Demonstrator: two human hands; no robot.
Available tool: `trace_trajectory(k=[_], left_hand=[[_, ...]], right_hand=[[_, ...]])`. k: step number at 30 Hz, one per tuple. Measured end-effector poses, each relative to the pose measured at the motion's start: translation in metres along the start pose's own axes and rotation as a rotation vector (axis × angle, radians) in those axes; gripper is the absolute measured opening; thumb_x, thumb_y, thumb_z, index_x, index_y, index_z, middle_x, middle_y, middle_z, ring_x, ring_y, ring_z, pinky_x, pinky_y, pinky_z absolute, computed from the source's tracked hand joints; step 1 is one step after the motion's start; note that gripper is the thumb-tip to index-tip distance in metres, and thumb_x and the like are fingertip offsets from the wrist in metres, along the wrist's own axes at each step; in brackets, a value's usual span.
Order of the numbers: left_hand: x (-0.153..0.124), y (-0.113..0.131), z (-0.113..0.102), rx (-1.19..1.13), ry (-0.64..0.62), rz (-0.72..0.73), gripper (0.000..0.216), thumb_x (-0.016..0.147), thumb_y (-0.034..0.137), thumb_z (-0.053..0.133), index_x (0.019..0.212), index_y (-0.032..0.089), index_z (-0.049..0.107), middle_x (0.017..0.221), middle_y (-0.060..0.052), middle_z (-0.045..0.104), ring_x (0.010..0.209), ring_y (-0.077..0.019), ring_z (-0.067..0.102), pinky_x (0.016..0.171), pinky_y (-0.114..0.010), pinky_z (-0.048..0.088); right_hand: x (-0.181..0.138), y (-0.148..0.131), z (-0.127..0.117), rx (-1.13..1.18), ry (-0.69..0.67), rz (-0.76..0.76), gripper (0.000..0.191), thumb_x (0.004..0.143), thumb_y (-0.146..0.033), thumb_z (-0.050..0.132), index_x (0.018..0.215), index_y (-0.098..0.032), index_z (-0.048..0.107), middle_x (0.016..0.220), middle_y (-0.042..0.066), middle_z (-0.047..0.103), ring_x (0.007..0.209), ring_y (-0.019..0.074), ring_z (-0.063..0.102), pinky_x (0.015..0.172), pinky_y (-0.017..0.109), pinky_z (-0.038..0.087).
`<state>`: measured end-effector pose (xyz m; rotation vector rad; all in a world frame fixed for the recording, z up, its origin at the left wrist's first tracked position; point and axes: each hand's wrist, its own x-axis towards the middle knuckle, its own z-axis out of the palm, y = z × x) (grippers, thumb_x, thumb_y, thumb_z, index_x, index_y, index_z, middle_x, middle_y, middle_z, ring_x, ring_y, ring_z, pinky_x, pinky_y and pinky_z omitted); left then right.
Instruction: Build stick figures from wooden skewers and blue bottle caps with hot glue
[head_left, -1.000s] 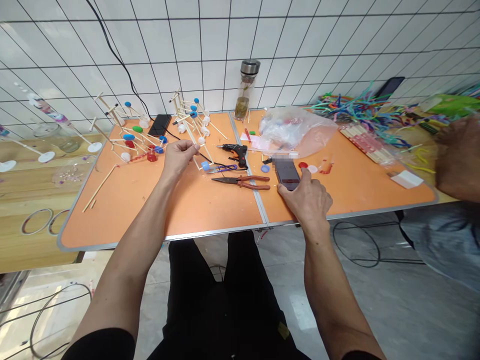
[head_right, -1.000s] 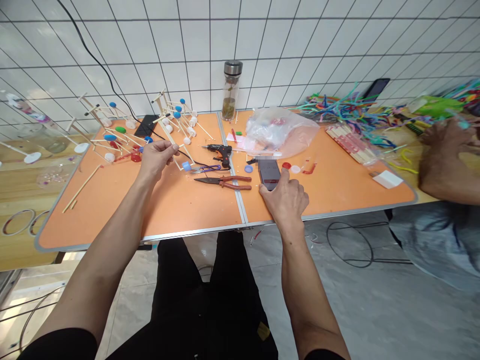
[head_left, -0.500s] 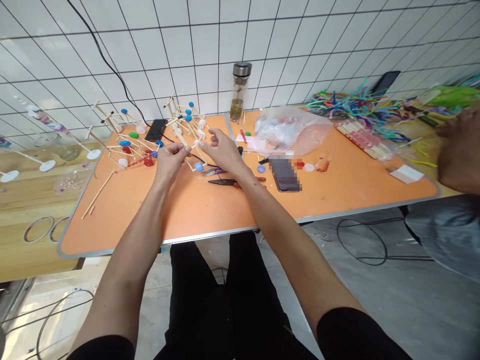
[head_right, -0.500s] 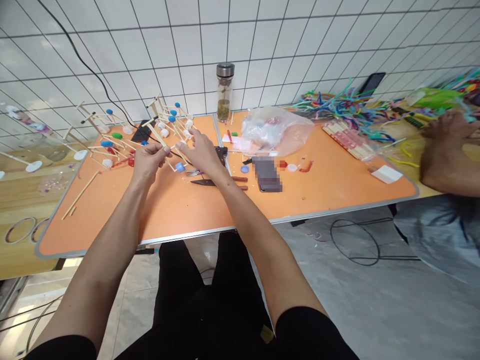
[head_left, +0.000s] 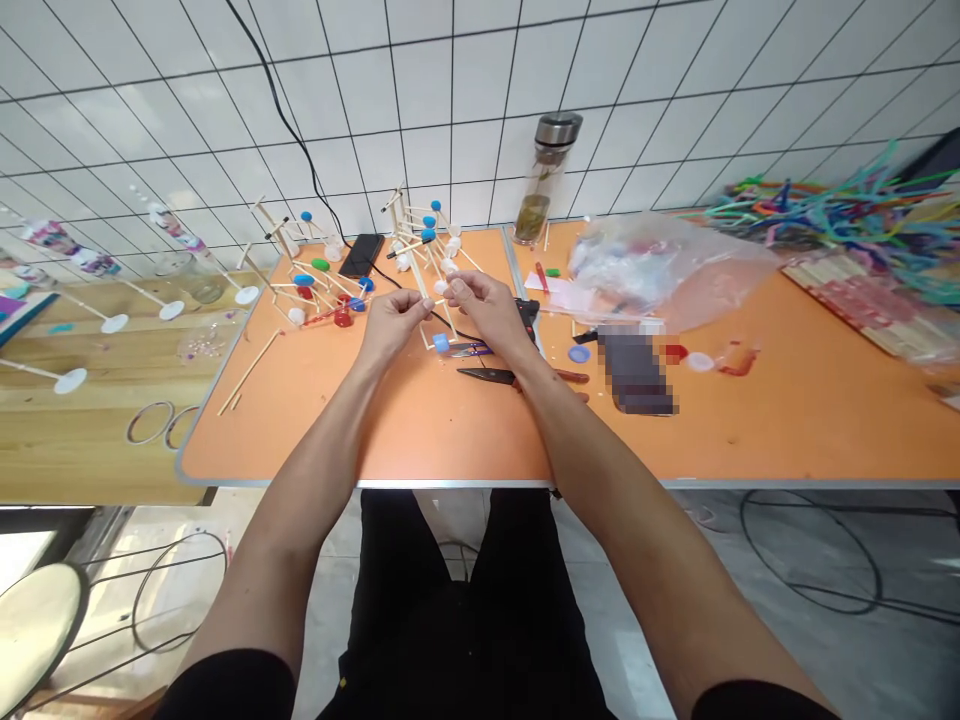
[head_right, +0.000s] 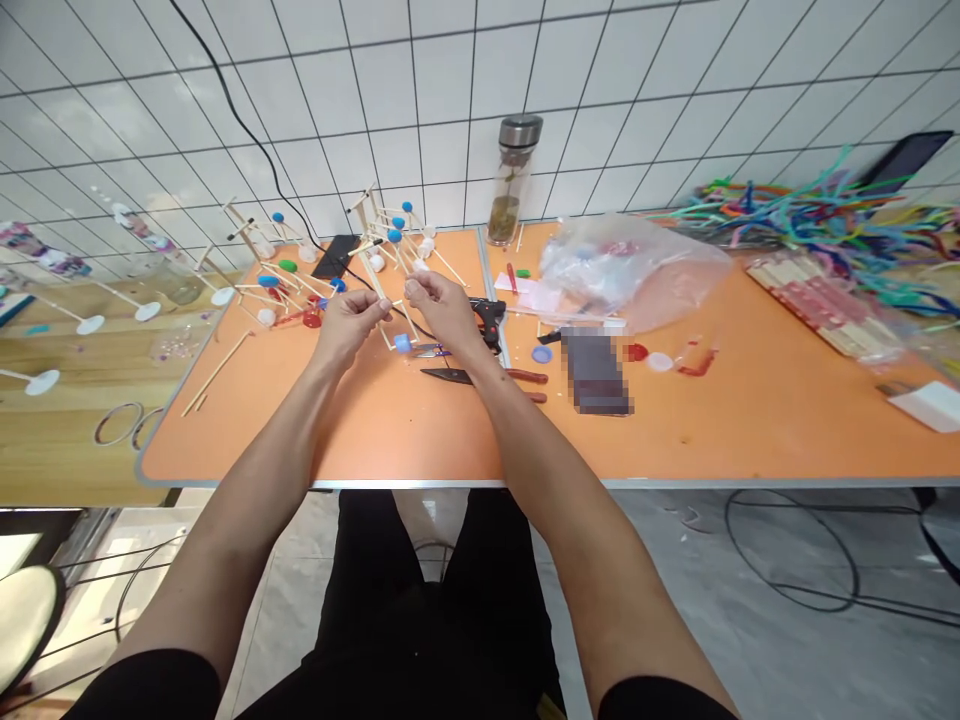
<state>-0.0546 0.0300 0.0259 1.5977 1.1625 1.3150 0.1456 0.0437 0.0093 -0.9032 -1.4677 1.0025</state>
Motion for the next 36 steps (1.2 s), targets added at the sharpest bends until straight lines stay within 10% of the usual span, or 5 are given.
trace_trajectory(k=[13,26,36], left_hand=[[0.001,-0.002,0.000,0.002,0.027,0.010,0.054,0.073,0.069,0.097,0.070,0.020,0.076,0.069,-0.004,0.072,0.061,-0.0131,0.050,0.056,-0.027,0.032],[0.004,-0.007,0.005,-0.061,-0.002,0.065,0.053,0.074,0.065,0.100,0.069,0.019,0.075,0.064,-0.001,0.067,0.059,-0.0110,0.051,0.056,-0.026,0.036],[0.002,-0.003,0.001,-0.056,0.035,0.003,0.049,0.077,0.063,0.098,0.076,0.019,0.079,0.072,-0.004,0.076,0.057,-0.0093,0.049,0.052,-0.023,0.035]], right_hand=[[0.001,0.007,0.011,0.009,-0.038,-0.028,0.026,0.093,-0.046,0.079,0.093,-0.021,0.076,0.090,0.000,0.076,0.084,0.0161,0.064,0.084,0.031,0.052],[0.002,0.012,0.005,0.036,-0.043,-0.070,0.051,0.082,-0.069,0.092,0.087,-0.021,0.076,0.083,0.000,0.072,0.079,0.0164,0.059,0.074,0.032,0.047],[0.006,0.023,0.010,0.064,-0.019,-0.070,0.036,0.088,-0.053,0.090,0.080,-0.022,0.073,0.078,-0.001,0.071,0.075,0.0156,0.059,0.075,0.032,0.047]])
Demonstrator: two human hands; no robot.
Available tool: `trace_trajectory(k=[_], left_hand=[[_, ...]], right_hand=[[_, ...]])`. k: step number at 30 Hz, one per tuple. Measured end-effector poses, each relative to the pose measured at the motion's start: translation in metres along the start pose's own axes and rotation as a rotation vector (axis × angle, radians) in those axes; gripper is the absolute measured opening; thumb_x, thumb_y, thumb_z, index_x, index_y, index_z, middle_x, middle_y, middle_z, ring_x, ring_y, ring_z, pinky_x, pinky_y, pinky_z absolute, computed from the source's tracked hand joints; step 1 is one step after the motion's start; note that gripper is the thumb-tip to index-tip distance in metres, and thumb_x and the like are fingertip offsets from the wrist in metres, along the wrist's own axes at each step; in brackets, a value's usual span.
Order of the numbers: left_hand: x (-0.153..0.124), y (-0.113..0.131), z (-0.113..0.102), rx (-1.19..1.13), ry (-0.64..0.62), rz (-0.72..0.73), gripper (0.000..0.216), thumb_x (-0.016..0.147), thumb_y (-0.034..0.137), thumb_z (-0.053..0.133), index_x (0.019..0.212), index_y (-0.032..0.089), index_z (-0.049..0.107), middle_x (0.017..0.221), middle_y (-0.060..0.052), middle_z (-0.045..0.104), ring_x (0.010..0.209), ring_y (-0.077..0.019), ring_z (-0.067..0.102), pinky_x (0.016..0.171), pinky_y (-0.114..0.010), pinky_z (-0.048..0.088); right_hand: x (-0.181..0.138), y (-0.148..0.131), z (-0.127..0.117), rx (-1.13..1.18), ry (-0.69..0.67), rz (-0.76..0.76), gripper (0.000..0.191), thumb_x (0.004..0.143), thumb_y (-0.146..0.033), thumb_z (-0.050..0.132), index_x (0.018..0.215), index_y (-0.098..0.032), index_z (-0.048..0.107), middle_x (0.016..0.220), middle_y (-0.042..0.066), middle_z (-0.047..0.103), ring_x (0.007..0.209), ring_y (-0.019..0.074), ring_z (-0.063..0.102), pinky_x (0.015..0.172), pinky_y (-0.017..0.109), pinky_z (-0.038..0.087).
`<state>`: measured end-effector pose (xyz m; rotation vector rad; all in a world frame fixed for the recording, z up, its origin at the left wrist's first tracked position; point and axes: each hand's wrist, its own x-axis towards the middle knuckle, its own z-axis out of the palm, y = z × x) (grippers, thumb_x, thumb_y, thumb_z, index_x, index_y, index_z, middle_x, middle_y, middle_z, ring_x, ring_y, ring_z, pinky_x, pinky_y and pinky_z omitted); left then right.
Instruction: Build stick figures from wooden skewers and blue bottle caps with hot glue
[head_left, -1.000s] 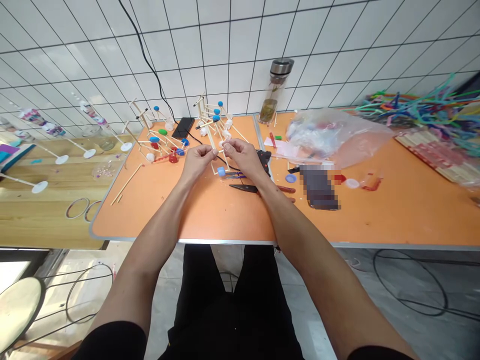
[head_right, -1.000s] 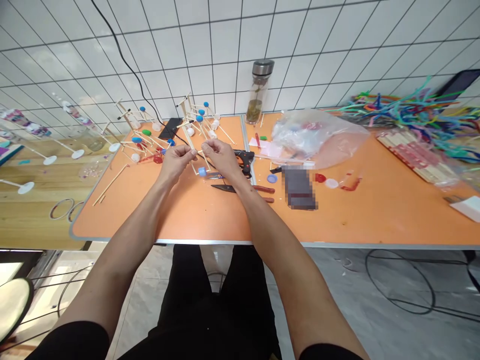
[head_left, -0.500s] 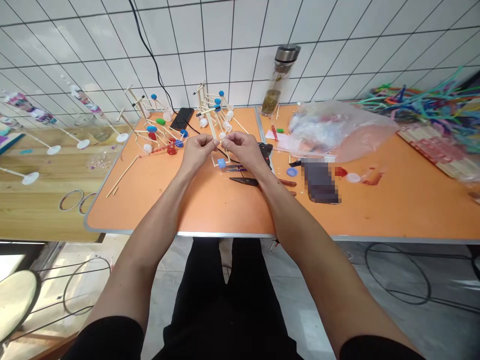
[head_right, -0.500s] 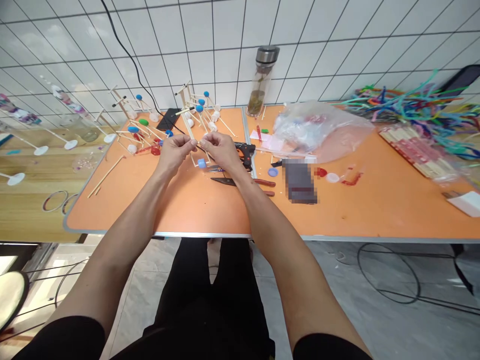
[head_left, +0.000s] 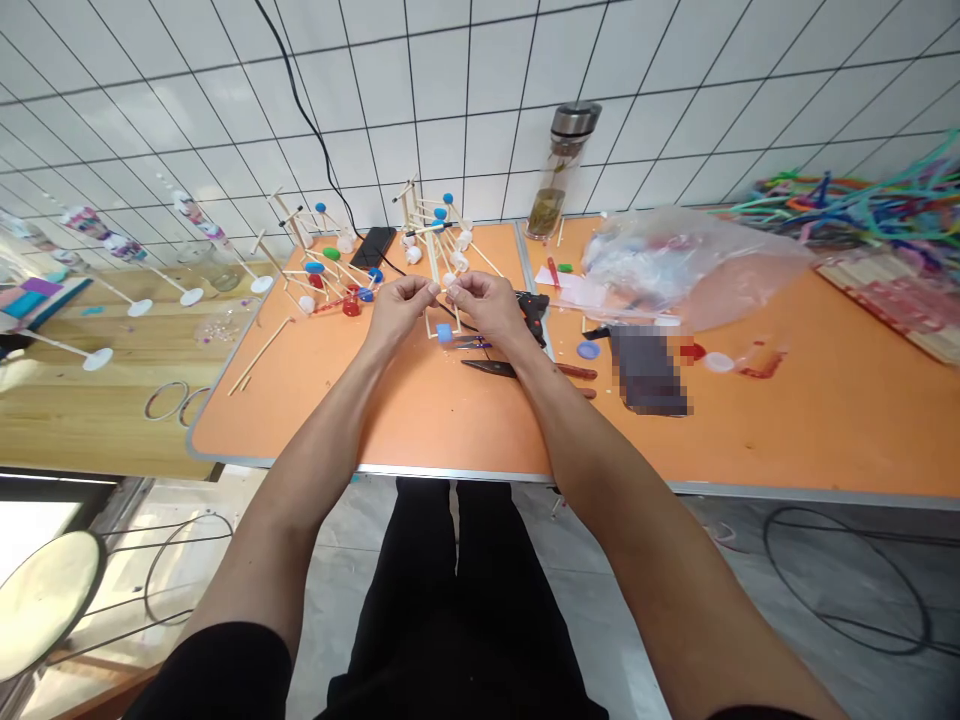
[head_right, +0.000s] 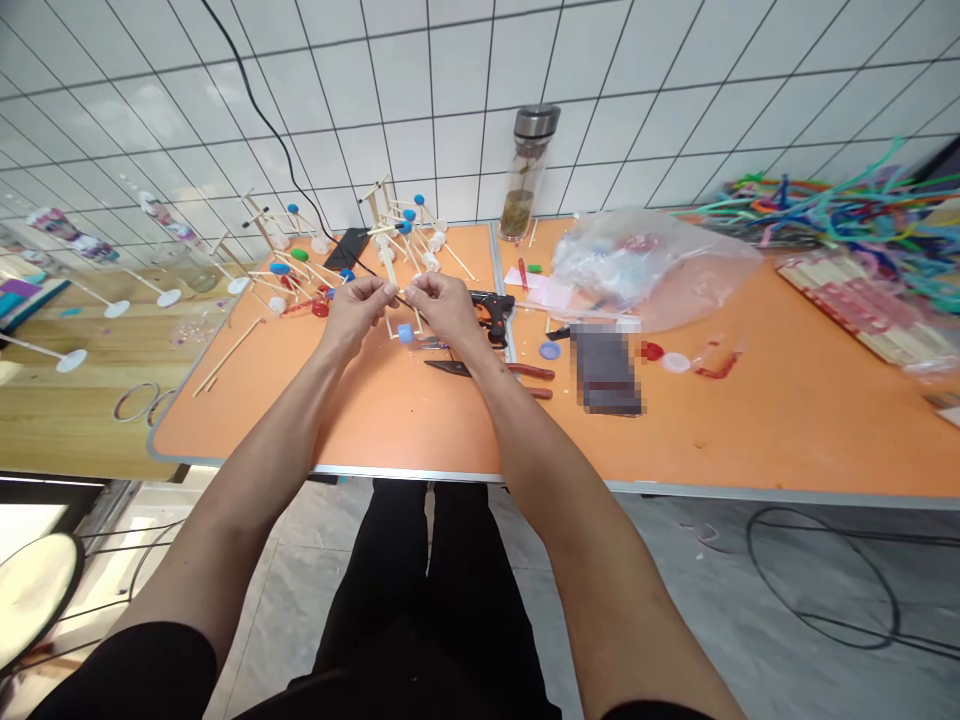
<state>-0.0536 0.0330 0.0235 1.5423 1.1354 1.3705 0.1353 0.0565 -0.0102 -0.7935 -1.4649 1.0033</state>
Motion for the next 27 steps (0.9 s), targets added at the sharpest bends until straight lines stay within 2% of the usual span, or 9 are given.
trace_trajectory(k=[4,7,14,18,22,27], left_hand=[[0.001,-0.001,-0.005,-0.045,0.053,-0.033,0.038,0.093,0.057,0.086,0.087,0.021,0.081,0.080,-0.003,0.077,0.057,-0.0090,0.052,0.051,-0.022,0.037],[0.002,-0.002,-0.007,-0.054,0.060,-0.033,0.032,0.098,0.051,0.082,0.088,0.021,0.081,0.081,-0.003,0.076,0.057,-0.0087,0.053,0.050,-0.021,0.036],[-0.001,-0.006,-0.001,-0.049,0.030,-0.004,0.031,0.087,0.049,0.088,0.079,0.020,0.077,0.073,-0.002,0.072,0.057,-0.0088,0.047,0.051,-0.022,0.036],[0.001,-0.008,0.000,-0.046,0.038,-0.025,0.031,0.082,0.048,0.087,0.075,0.020,0.076,0.071,-0.002,0.073,0.057,-0.0093,0.047,0.051,-0.023,0.035],[0.003,-0.011,-0.001,-0.051,0.058,-0.051,0.031,0.080,0.048,0.086,0.073,0.020,0.075,0.070,-0.002,0.074,0.055,-0.0090,0.046,0.050,-0.023,0.035],[0.003,-0.013,0.000,-0.047,0.059,-0.033,0.028,0.081,0.044,0.085,0.073,0.020,0.074,0.071,-0.002,0.074,0.056,-0.0091,0.047,0.051,-0.022,0.036]], right_hand=[[0.001,0.000,-0.002,0.060,0.056,0.002,0.036,0.090,-0.052,0.090,0.082,-0.023,0.072,0.081,0.001,0.073,0.077,0.0164,0.061,0.075,0.032,0.048],[0.000,-0.001,-0.004,0.056,0.078,0.013,0.036,0.092,-0.054,0.089,0.082,-0.024,0.072,0.082,0.001,0.073,0.078,0.0166,0.061,0.075,0.032,0.049],[-0.001,-0.004,-0.004,0.000,0.088,-0.007,0.040,0.093,-0.060,0.089,0.083,-0.024,0.074,0.080,0.000,0.072,0.076,0.0165,0.060,0.076,0.033,0.049],[-0.002,-0.006,-0.005,0.041,0.059,0.007,0.049,0.090,-0.070,0.090,0.083,-0.024,0.075,0.081,0.000,0.073,0.076,0.0155,0.061,0.077,0.032,0.051],[-0.003,-0.009,-0.009,0.101,0.083,0.063,0.061,0.087,-0.085,0.086,0.089,-0.024,0.076,0.086,0.002,0.075,0.078,0.0151,0.065,0.078,0.031,0.057],[-0.003,-0.010,-0.007,0.037,0.084,0.048,0.062,0.087,-0.085,0.086,0.089,-0.024,0.074,0.084,0.001,0.073,0.078,0.0148,0.063,0.076,0.029,0.055]])
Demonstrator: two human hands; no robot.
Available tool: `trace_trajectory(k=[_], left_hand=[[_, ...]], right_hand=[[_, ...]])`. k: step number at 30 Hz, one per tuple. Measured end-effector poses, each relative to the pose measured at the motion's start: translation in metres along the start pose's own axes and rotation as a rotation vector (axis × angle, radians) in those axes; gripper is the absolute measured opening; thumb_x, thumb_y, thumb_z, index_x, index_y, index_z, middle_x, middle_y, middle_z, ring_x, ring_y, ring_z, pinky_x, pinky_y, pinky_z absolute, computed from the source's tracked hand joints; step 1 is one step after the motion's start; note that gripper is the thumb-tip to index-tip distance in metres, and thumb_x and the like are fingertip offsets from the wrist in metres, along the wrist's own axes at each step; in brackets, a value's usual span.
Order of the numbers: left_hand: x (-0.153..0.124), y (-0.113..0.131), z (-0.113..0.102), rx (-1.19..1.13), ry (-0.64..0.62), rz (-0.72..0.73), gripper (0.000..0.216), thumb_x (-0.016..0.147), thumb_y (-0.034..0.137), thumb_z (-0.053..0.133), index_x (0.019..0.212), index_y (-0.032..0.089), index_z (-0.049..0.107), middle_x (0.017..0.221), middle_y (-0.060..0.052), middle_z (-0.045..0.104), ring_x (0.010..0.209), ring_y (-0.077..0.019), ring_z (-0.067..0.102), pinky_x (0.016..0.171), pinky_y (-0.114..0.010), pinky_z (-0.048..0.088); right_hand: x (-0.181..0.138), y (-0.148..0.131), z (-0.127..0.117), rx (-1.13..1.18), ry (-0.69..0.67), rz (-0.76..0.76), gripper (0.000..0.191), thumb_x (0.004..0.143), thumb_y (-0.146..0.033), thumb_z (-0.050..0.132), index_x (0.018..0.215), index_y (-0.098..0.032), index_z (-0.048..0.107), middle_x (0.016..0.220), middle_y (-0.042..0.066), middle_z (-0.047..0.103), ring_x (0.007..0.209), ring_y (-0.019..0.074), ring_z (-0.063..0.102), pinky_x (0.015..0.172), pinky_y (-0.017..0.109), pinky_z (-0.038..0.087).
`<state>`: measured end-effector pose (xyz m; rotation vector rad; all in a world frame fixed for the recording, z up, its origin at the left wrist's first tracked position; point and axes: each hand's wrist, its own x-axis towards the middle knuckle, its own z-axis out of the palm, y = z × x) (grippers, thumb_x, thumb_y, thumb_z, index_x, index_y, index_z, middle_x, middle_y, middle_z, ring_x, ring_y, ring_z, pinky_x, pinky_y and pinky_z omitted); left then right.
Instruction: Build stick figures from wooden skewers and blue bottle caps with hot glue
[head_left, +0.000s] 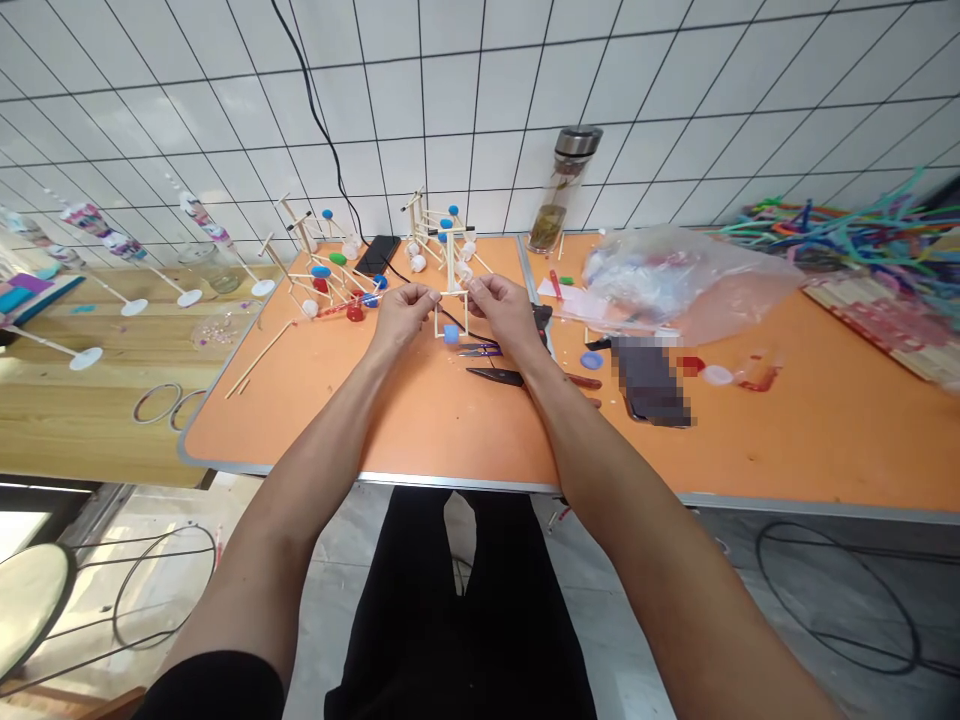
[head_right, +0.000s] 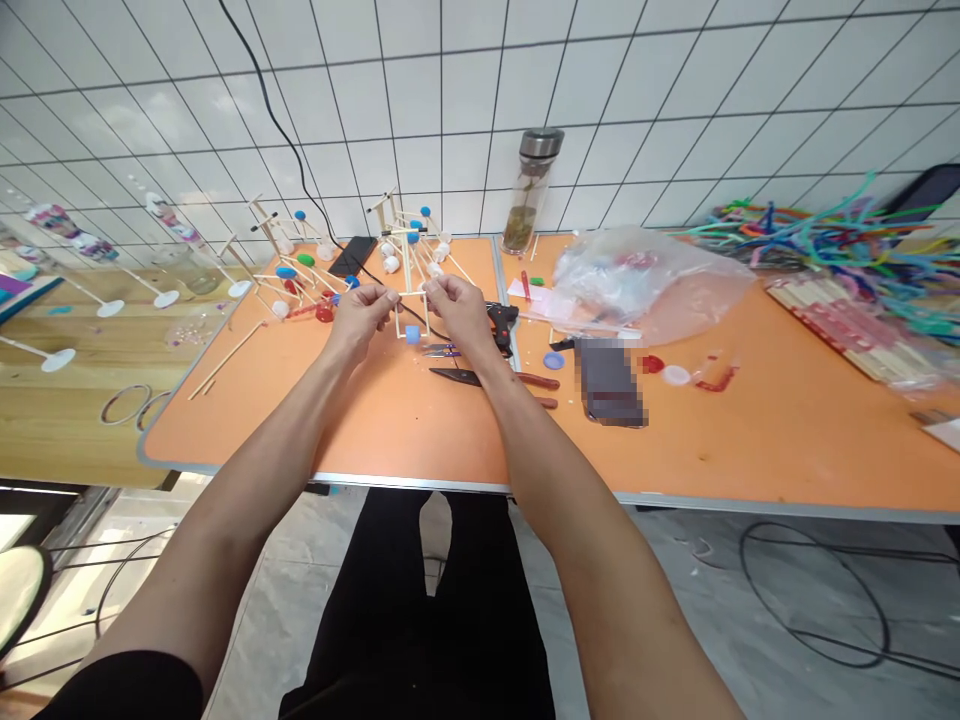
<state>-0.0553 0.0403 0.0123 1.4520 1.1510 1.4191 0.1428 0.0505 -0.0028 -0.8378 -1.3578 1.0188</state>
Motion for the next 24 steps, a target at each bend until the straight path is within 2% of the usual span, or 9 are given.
trace_trajectory(k=[4,8,14,24], left_hand=[[0.000,-0.001,0.002,-0.016,0.012,0.008,0.023,0.081,0.039,0.085,0.074,0.020,0.075,0.070,-0.002,0.073,0.056,-0.0093,0.048,0.051,-0.022,0.037],[0.000,-0.003,0.002,0.006,0.017,0.007,0.025,0.085,0.038,0.086,0.071,0.020,0.074,0.070,-0.002,0.072,0.055,-0.0094,0.048,0.051,-0.023,0.037],[0.001,-0.003,0.003,0.006,0.027,-0.012,0.023,0.088,0.033,0.086,0.072,0.020,0.074,0.071,-0.002,0.073,0.055,-0.0092,0.050,0.050,-0.022,0.037],[-0.003,-0.001,0.007,-0.019,0.020,-0.020,0.026,0.086,0.036,0.087,0.071,0.020,0.074,0.072,-0.003,0.075,0.054,-0.0089,0.050,0.047,-0.021,0.037]], right_hand=[[-0.001,0.003,0.005,0.005,-0.018,-0.028,0.066,0.084,-0.088,0.086,0.085,-0.024,0.072,0.085,0.002,0.074,0.079,0.0165,0.062,0.075,0.031,0.052],[-0.002,0.005,0.005,-0.033,-0.015,-0.043,0.058,0.089,-0.081,0.087,0.085,-0.025,0.070,0.086,0.002,0.074,0.080,0.0172,0.063,0.078,0.033,0.052],[0.000,0.006,0.002,-0.022,-0.019,-0.027,0.052,0.090,-0.072,0.090,0.084,-0.025,0.071,0.083,0.001,0.072,0.075,0.0154,0.057,0.072,0.031,0.048],[0.002,0.011,0.003,-0.010,0.001,-0.032,0.048,0.090,-0.066,0.091,0.083,-0.024,0.071,0.079,-0.001,0.071,0.073,0.0145,0.058,0.071,0.030,0.047]])
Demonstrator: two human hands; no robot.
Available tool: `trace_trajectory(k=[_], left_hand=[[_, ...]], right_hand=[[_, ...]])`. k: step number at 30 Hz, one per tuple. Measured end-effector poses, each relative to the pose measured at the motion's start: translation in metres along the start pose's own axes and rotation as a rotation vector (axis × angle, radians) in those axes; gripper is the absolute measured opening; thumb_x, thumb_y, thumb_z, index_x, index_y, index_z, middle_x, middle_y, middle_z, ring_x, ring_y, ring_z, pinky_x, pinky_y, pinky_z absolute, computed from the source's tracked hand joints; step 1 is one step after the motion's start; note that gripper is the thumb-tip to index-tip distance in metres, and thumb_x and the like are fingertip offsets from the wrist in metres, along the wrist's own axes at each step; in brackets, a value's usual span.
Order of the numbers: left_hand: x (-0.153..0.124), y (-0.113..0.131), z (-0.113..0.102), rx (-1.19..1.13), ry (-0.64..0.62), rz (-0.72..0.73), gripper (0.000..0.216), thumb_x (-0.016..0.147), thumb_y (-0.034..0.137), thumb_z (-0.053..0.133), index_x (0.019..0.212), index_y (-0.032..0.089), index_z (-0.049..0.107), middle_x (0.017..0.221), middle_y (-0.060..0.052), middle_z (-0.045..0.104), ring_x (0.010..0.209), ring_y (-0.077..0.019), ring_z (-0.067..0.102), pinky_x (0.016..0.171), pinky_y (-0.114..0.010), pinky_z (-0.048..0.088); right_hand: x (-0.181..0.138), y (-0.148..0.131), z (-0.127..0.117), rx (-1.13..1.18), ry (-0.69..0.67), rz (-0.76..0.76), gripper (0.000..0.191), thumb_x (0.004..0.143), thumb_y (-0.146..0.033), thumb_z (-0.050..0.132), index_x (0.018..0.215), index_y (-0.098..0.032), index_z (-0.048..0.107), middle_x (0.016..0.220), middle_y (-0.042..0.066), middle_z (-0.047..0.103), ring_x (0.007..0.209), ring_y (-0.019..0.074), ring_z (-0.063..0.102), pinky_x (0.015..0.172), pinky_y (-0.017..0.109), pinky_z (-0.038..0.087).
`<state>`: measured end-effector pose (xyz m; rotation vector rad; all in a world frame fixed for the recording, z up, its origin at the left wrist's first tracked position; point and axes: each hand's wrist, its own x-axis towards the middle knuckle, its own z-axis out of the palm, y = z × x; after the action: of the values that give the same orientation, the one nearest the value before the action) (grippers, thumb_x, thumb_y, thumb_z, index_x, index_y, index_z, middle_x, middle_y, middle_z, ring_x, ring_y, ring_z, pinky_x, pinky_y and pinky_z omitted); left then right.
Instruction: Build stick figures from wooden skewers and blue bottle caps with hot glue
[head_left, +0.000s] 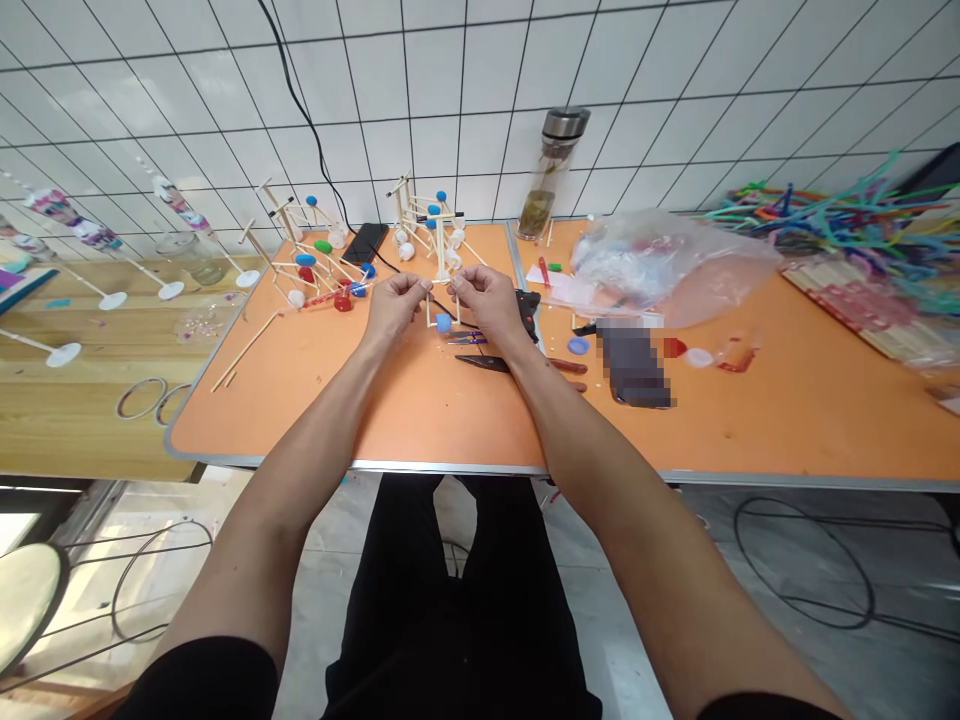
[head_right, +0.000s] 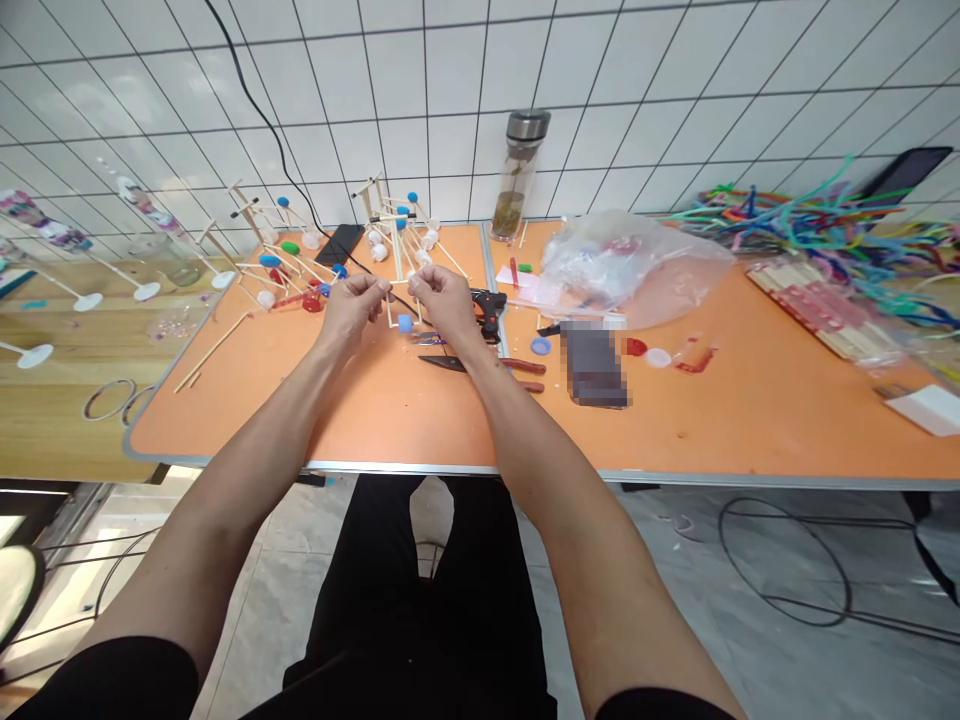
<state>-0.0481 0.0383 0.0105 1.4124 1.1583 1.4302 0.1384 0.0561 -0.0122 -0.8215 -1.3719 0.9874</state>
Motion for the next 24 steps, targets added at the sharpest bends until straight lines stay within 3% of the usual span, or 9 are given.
trace_trajectory(k=[10,19,24], left_hand=[[0.0005,-0.0009,-0.0002,0.018,0.006,-0.002,0.029,0.083,0.040,0.090,0.069,0.021,0.073,0.060,0.001,0.064,0.050,-0.0087,0.046,0.047,-0.021,0.036],[0.0000,-0.0003,0.0003,-0.017,-0.010,0.019,0.025,0.087,0.034,0.088,0.071,0.020,0.075,0.068,-0.001,0.071,0.053,-0.0088,0.049,0.048,-0.022,0.037],[0.0010,-0.0025,0.0008,0.013,0.017,0.013,0.022,0.088,0.030,0.085,0.071,0.020,0.075,0.068,-0.002,0.073,0.054,-0.0095,0.050,0.050,-0.022,0.037]], right_hand=[[0.0003,-0.0009,-0.0034,-0.026,0.013,-0.007,0.052,0.090,-0.072,0.090,0.082,-0.025,0.069,0.079,0.000,0.070,0.073,0.0156,0.059,0.072,0.032,0.050],[-0.0015,-0.0034,-0.0015,-0.003,0.010,-0.013,0.042,0.091,-0.062,0.090,0.082,-0.025,0.071,0.077,-0.001,0.069,0.071,0.0151,0.057,0.070,0.031,0.047],[-0.0016,-0.0056,-0.0012,-0.017,0.004,0.005,0.040,0.091,-0.059,0.090,0.083,-0.025,0.069,0.082,0.001,0.073,0.079,0.0172,0.063,0.076,0.032,0.051]])
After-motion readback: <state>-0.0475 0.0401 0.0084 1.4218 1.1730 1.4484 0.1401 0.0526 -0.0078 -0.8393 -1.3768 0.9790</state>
